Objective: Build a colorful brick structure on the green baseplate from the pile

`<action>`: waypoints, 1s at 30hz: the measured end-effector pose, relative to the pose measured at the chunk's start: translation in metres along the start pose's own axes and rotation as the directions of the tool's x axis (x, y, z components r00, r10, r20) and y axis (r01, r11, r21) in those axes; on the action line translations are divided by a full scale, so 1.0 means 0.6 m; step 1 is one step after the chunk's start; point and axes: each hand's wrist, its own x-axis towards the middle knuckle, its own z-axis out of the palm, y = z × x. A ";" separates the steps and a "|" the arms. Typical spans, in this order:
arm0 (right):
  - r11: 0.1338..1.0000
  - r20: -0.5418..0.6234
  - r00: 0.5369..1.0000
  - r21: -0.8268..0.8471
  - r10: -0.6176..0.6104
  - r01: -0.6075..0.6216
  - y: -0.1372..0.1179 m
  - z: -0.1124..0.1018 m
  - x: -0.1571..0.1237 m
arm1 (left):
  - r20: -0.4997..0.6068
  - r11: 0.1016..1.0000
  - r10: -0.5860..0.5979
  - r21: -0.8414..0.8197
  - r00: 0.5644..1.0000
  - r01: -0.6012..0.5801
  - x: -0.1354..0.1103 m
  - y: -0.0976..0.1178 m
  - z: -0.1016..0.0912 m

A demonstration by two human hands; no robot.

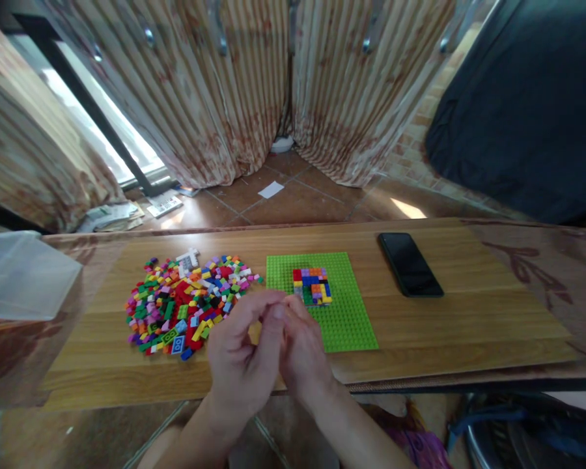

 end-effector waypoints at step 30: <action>0.988 -0.088 0.989 -0.110 -0.120 0.110 0.092 -0.105 0.017 | 0.443 0.890 -0.422 0.370 0.791 0.267 -0.017 -0.045 0.052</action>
